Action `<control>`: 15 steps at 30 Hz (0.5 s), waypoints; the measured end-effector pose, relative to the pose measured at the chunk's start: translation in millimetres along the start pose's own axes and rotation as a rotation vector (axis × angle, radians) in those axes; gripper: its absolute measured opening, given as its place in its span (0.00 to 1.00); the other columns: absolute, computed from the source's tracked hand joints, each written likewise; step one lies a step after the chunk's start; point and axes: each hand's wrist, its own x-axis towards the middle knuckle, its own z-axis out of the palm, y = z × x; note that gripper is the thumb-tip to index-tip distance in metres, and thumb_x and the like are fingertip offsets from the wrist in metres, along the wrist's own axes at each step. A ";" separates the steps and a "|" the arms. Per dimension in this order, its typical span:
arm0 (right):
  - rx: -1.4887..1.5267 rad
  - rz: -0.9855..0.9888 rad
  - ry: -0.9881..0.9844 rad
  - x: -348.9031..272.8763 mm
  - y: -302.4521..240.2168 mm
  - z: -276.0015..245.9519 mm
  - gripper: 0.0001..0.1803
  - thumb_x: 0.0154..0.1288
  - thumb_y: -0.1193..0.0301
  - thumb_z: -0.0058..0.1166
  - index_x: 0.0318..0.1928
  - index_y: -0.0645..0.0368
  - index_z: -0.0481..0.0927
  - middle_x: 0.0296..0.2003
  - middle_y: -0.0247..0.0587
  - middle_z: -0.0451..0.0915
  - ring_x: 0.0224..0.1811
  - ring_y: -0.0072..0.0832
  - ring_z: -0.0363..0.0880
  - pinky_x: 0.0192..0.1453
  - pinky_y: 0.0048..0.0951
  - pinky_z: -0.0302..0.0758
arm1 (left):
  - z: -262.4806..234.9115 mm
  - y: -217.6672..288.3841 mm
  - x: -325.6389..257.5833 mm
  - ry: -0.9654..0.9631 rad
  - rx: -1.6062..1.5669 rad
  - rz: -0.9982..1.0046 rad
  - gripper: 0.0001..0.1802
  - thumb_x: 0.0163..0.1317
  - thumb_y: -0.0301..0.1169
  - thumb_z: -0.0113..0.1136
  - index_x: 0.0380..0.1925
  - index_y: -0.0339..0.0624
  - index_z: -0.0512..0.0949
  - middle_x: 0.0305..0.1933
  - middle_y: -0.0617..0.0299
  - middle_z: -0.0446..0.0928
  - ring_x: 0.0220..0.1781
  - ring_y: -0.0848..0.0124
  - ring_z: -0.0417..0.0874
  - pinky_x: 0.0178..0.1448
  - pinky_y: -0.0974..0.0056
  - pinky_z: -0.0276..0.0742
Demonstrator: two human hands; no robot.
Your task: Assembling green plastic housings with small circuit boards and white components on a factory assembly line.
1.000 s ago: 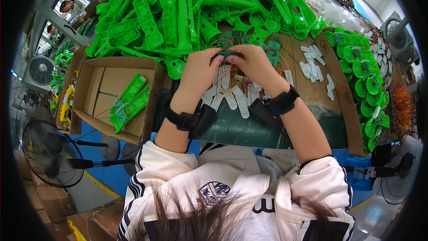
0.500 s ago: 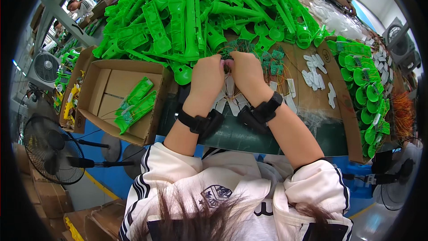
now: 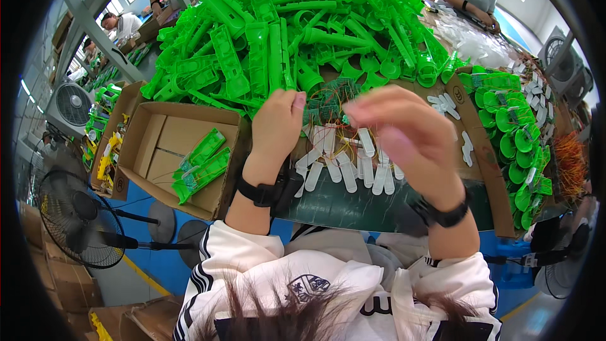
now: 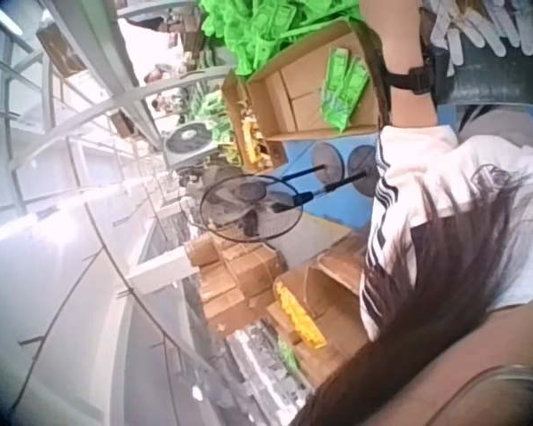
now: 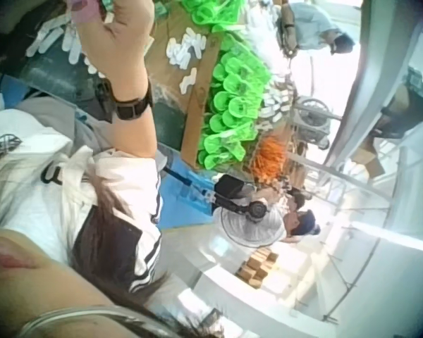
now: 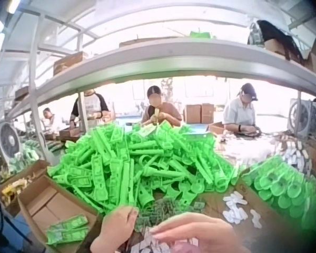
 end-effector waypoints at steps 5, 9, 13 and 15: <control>0.501 -0.165 -0.045 -9.0 -114.5 -14.7 0.02 0.54 0.75 0.53 0.26 0.58 0.78 0.27 0.38 0.80 0.23 0.28 0.75 0.32 0.23 0.70 | -3.4 15.9 -1.3 0.039 -0.030 -0.020 0.16 0.66 0.36 0.41 0.24 0.36 0.67 0.27 0.49 0.71 0.31 0.49 0.73 0.34 0.52 0.68; 0.465 -0.235 0.043 -19.6 -137.3 -3.4 0.06 0.54 0.79 0.51 0.24 0.56 0.77 0.26 0.32 0.80 0.26 0.21 0.77 0.34 0.19 0.68 | -3.1 18.6 -15.7 0.002 -0.030 -0.027 0.14 0.64 0.34 0.42 0.26 0.35 0.68 0.28 0.48 0.72 0.32 0.50 0.73 0.34 0.53 0.69; 0.429 -0.440 0.070 -34.6 -151.5 -1.4 0.06 0.53 0.80 0.51 0.24 0.56 0.77 0.25 0.32 0.80 0.26 0.21 0.76 0.34 0.19 0.68 | -3.3 30.7 -27.2 -0.090 -0.072 -0.047 0.12 0.61 0.33 0.44 0.27 0.36 0.69 0.29 0.48 0.73 0.33 0.50 0.74 0.35 0.53 0.69; 0.377 -0.349 0.268 -50.2 -162.5 2.6 0.06 0.51 0.82 0.52 0.24 0.56 0.77 0.25 0.32 0.80 0.26 0.21 0.76 0.34 0.19 0.68 | -1.6 36.6 -32.2 -0.110 -0.062 -0.038 0.11 0.61 0.33 0.44 0.27 0.36 0.69 0.29 0.48 0.73 0.33 0.50 0.74 0.35 0.53 0.69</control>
